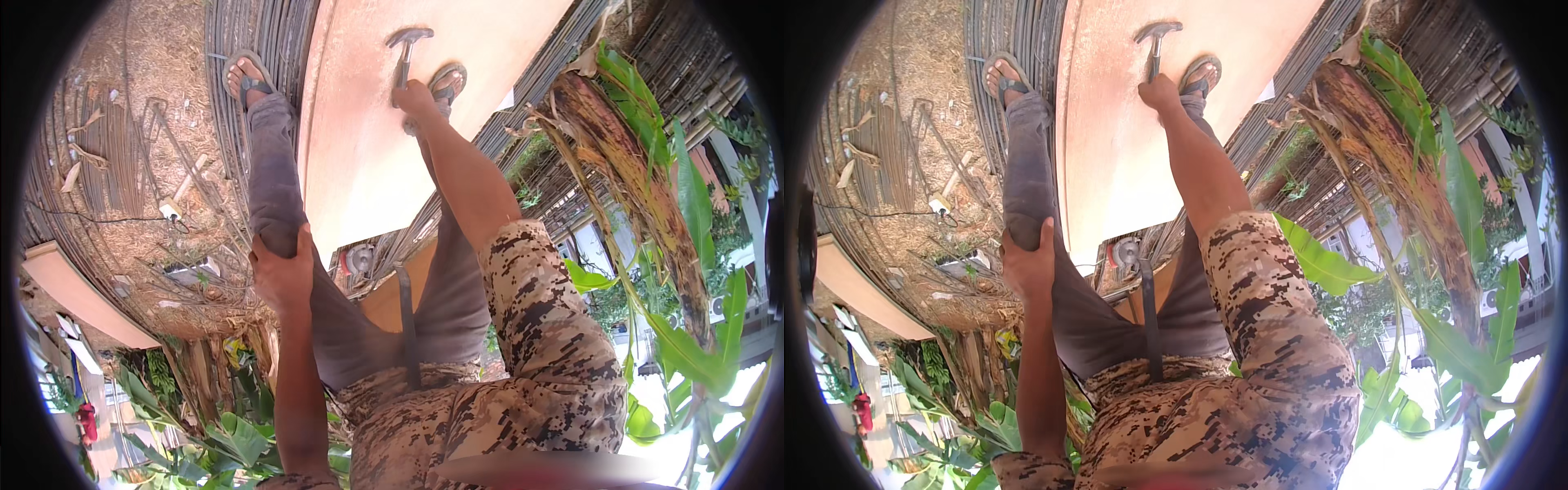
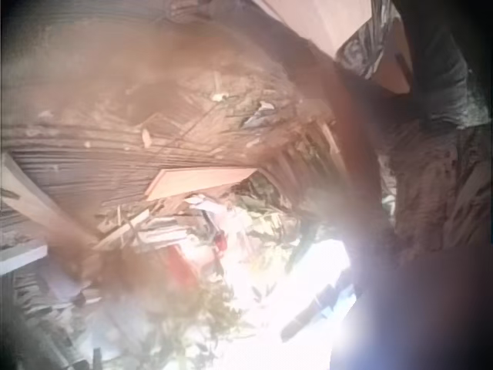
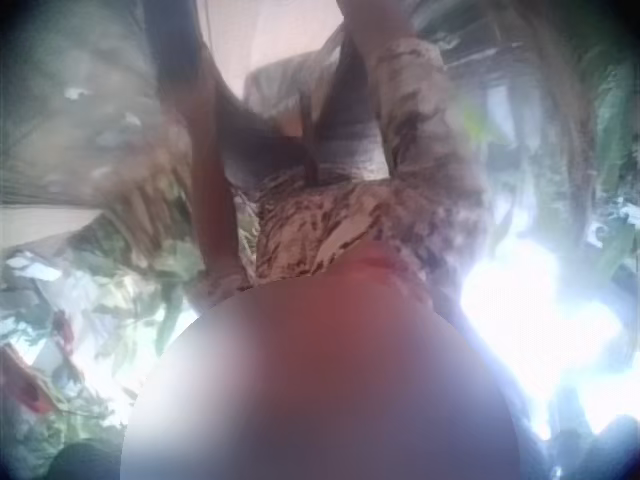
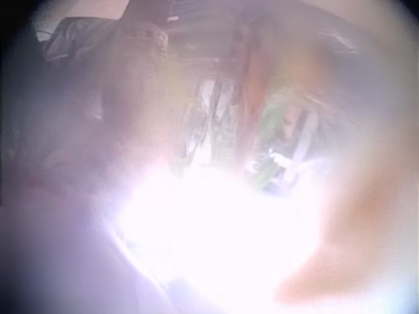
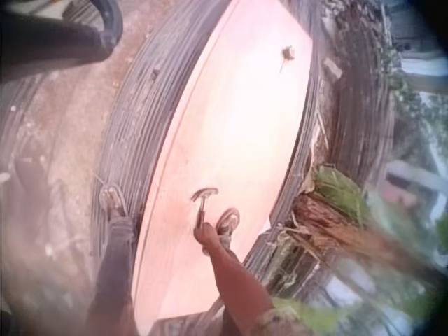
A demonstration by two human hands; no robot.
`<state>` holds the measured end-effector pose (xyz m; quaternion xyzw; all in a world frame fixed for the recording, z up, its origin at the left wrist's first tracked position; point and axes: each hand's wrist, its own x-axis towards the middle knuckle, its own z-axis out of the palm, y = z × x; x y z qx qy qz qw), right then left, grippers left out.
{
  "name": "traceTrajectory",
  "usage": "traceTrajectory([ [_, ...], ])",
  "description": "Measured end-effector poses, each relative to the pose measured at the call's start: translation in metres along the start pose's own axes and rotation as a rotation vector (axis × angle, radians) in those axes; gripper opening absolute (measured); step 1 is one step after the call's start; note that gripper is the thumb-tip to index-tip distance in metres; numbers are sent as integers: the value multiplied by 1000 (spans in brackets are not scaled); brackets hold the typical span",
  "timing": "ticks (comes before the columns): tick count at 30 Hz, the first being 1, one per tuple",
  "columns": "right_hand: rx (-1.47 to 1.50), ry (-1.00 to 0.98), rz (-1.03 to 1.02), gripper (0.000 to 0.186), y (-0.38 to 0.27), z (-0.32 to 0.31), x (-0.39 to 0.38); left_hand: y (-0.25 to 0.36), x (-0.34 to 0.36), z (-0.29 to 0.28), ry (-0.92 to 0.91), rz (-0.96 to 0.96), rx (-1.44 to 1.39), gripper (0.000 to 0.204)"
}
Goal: The person hammers nails into a light-colored wooden panel placed over a metal rebar grid, then measures and marks the panel with a tape measure and pencil. The person repeats the process on a second panel, aligning it with the first.
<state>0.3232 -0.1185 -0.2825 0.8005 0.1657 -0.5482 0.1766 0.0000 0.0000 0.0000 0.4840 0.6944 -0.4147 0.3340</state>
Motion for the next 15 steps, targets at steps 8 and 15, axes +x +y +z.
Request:
traceTrajectory([
  [8,165,207,173,49,2,50,48,-6,5,2,2,-46,-35,91],
  [15,-126,188,83,52,-45,-50,-34,1,8,-11,-12,15,-46,90],
])
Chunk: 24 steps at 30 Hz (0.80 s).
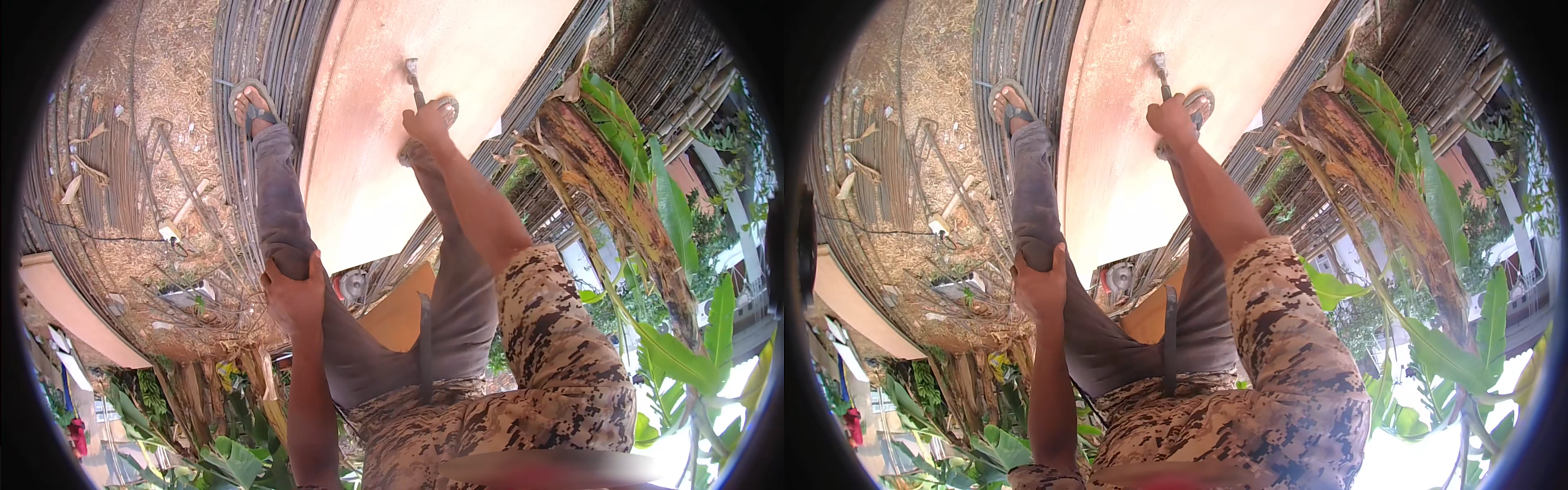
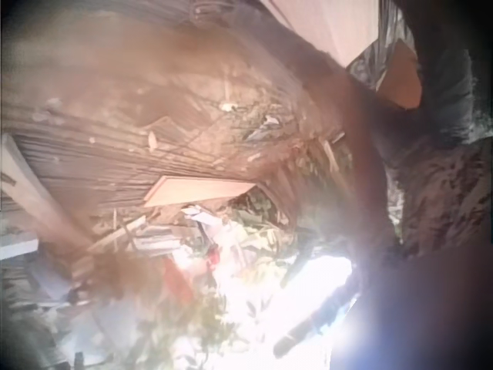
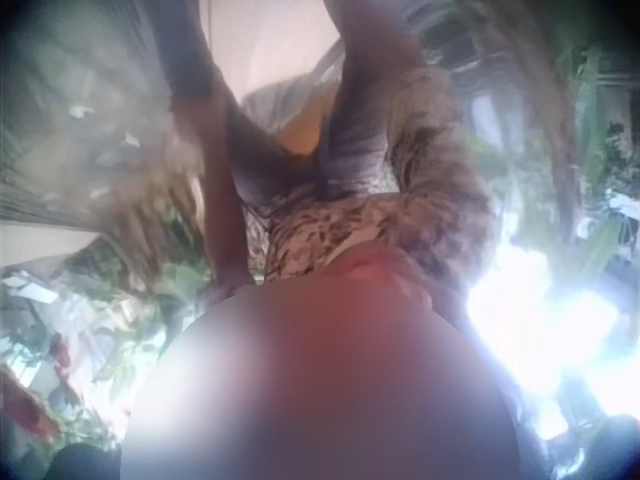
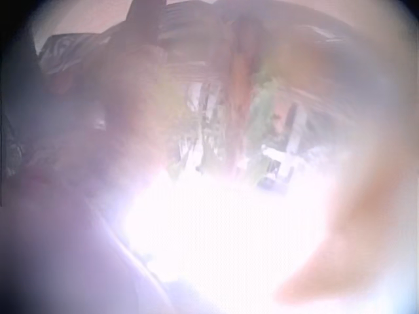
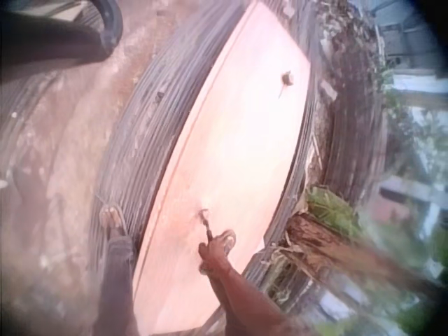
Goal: The person hammers nails into a light-colored wooden panel placed over a metal rebar grid, then measures and marks the panel with a tape measure and pencil. The person repeats the process on a second panel, aligning it with the first.
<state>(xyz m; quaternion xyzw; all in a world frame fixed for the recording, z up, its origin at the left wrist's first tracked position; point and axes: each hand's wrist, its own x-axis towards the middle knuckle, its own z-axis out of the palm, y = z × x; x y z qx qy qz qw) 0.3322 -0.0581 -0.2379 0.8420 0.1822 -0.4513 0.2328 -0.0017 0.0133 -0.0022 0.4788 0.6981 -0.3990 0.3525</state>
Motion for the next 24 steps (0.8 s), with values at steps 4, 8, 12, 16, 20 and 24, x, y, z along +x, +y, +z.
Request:
traceTrajectory([
  [4,-280,-521,-140,40,-48,-120,1,-9,3,3,-5,-2,21,91],
  [8,-548,-453,-96,54,-122,-143,35,-19,10,7,-12,14,-36,89],
  [12,-817,-513,-14,63,-178,-161,60,-30,17,6,-28,20,-61,88],
  [16,-648,-462,15,57,-184,-175,62,-39,23,2,-75,5,-103,86],
  [20,-525,-440,-3,45,-166,-170,73,-36,22,-1,-64,29,-73,85],
  [24,-673,-506,-104,45,-154,-166,89,-30,17,3,-57,18,-84,85],
])
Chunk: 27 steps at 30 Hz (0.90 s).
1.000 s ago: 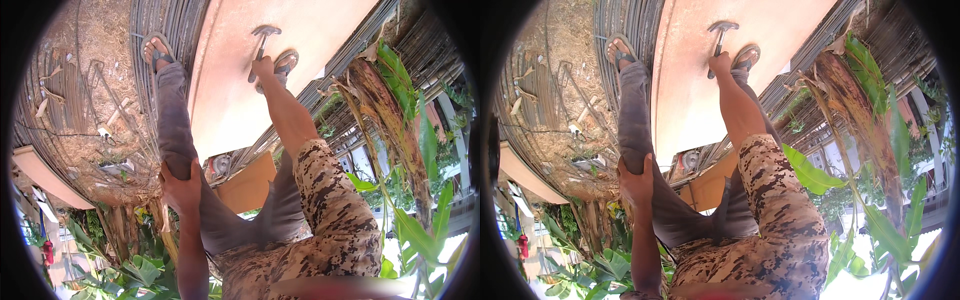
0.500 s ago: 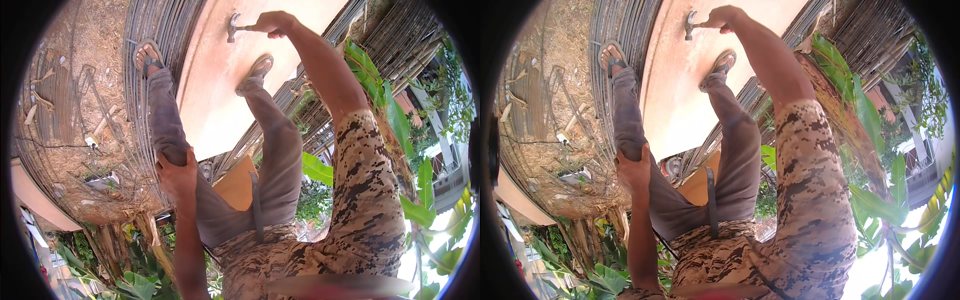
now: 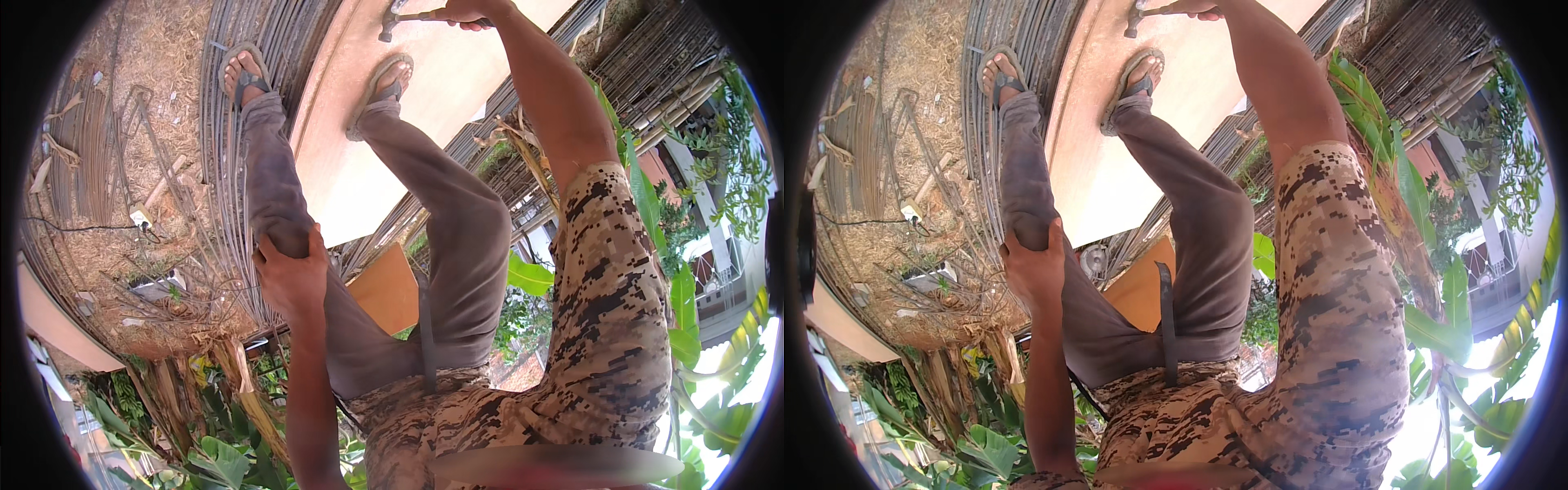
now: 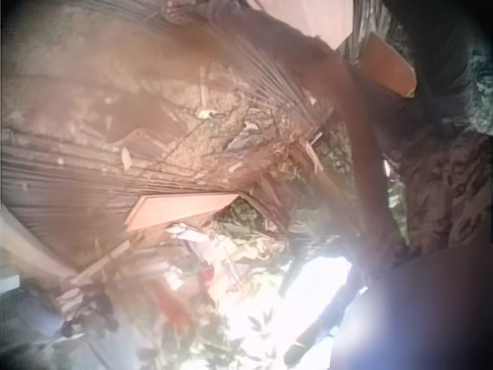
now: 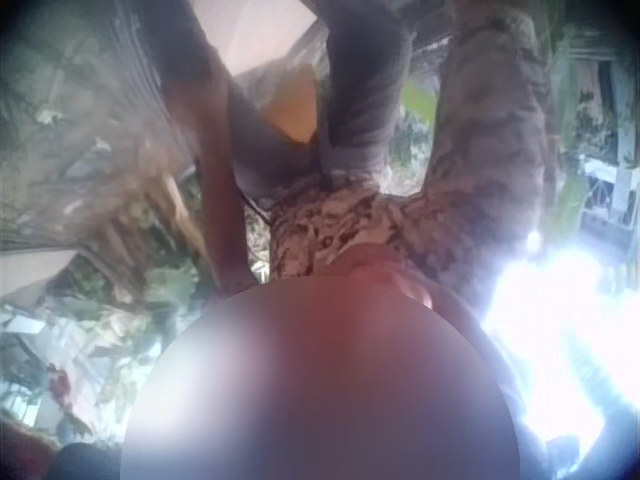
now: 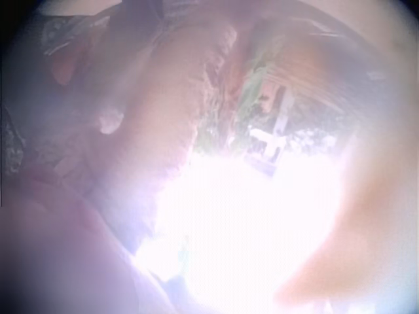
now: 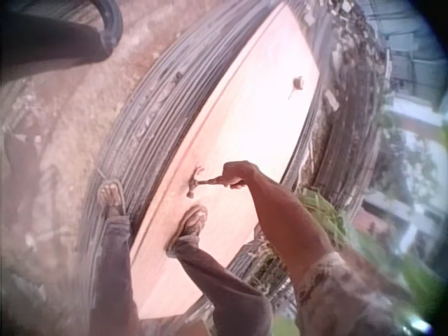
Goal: The person hammers nails into a light-colored wooden panel placed over a metal rebar grid, then measures and marks the panel with a tape measure and pencil. The person repeats the process on a second panel, aligning it with the first.
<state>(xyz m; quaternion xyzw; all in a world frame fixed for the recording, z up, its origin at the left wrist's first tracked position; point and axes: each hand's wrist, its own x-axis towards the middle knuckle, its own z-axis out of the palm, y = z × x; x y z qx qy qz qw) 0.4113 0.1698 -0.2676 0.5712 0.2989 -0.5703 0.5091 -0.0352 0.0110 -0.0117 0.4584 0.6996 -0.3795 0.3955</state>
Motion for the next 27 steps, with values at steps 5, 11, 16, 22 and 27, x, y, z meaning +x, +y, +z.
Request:
traceTrajectory([
  [5,-146,166,-86,68,0,18,-20,6,-6,16,103,13,-23,85],
  [11,-48,615,-31,58,-7,87,-16,21,-23,30,113,0,109,87],
  [16,-204,289,-133,73,9,21,-26,5,-15,36,180,33,-3,82],
  [22,22,522,-77,58,-7,102,-53,1,-29,48,155,50,72,75],
  [27,-19,429,-183,46,12,92,2,21,-19,29,251,92,23,75],
])
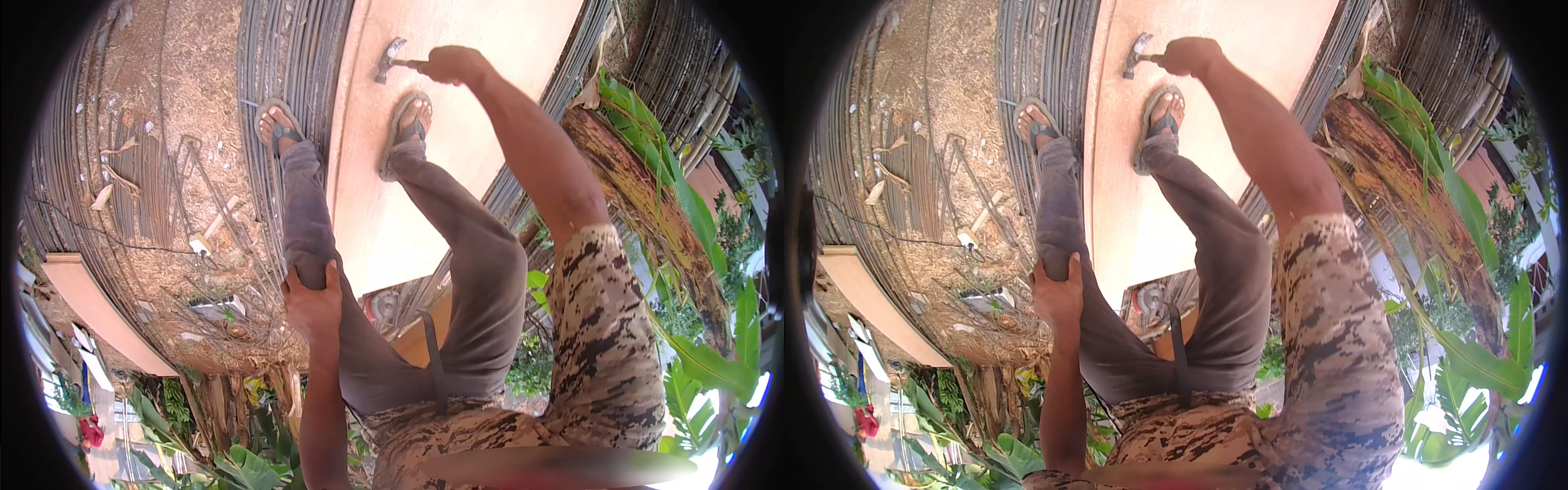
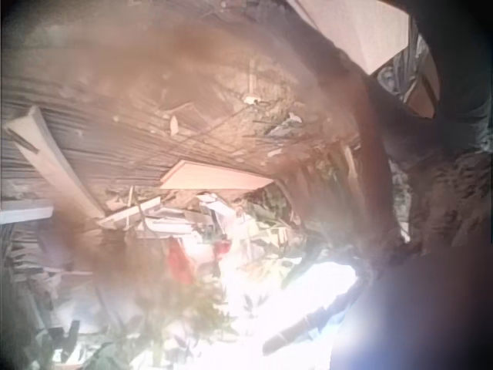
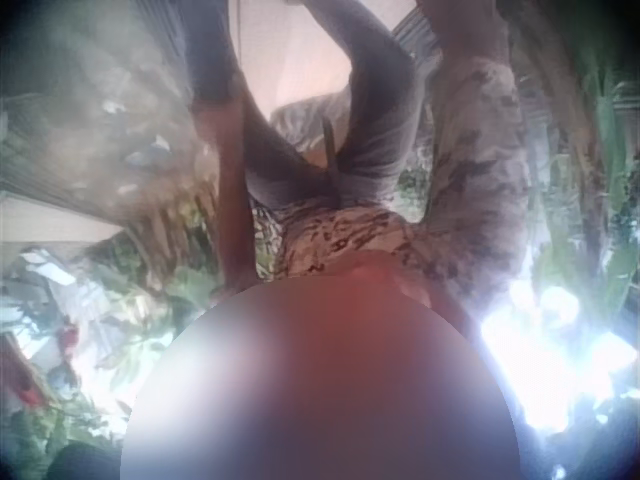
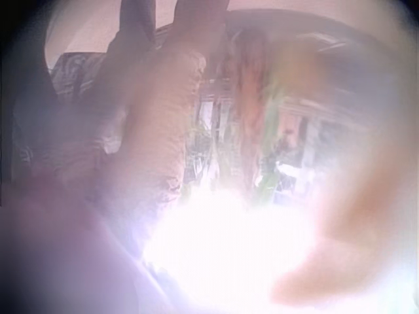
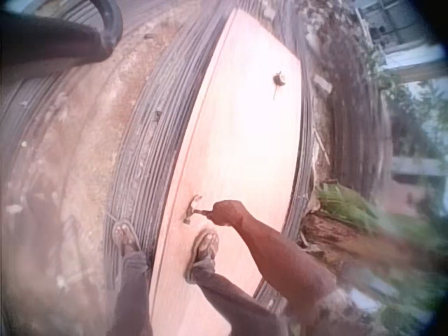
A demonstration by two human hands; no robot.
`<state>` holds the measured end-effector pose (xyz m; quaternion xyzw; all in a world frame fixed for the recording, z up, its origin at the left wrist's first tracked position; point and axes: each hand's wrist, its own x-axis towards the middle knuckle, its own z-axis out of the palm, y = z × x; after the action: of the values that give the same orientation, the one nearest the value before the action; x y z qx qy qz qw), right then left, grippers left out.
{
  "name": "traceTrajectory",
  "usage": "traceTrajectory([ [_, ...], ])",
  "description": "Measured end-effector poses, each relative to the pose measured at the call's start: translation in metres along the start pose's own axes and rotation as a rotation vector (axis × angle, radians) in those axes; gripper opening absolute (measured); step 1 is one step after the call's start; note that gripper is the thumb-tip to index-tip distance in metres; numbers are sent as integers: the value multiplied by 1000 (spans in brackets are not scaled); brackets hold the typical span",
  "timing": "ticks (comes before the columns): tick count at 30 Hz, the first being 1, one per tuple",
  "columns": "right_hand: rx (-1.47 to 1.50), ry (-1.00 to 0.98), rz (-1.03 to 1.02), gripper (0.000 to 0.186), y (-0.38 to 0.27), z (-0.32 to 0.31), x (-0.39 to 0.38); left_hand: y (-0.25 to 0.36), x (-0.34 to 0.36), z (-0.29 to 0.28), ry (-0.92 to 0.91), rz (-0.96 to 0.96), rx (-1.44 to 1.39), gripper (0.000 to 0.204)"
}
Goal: The person hammers nails into a light-colored wooden panel placed over a metal rebar grid, then measures and marks the panel with a tape measure and pencil. The person repeats the process on a second panel, aligning it with the first.
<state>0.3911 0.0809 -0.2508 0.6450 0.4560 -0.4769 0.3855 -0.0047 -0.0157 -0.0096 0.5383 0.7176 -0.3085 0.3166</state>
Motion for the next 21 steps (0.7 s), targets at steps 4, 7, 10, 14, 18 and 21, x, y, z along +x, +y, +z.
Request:
traceTrajectory([
  [4,440,-474,102,36,34,-48,39,-10,6,3,-15,-41,-39,72],
  [7,269,-658,122,47,27,-95,46,-25,2,13,-12,-28,-41,72],
  [10,176,-470,42,29,-9,-83,14,-29,-1,17,6,-18,-62,73],
  [14,151,118,138,30,-46,15,-56,-19,-1,10,-91,-35,-18,72],
  [18,168,-6,26,28,-30,-14,-52,-13,3,5,-90,-18,1,75],
  [21,69,-86,-5,32,-17,-43,-49,-21,1,15,-54,-21,-37,79],
])
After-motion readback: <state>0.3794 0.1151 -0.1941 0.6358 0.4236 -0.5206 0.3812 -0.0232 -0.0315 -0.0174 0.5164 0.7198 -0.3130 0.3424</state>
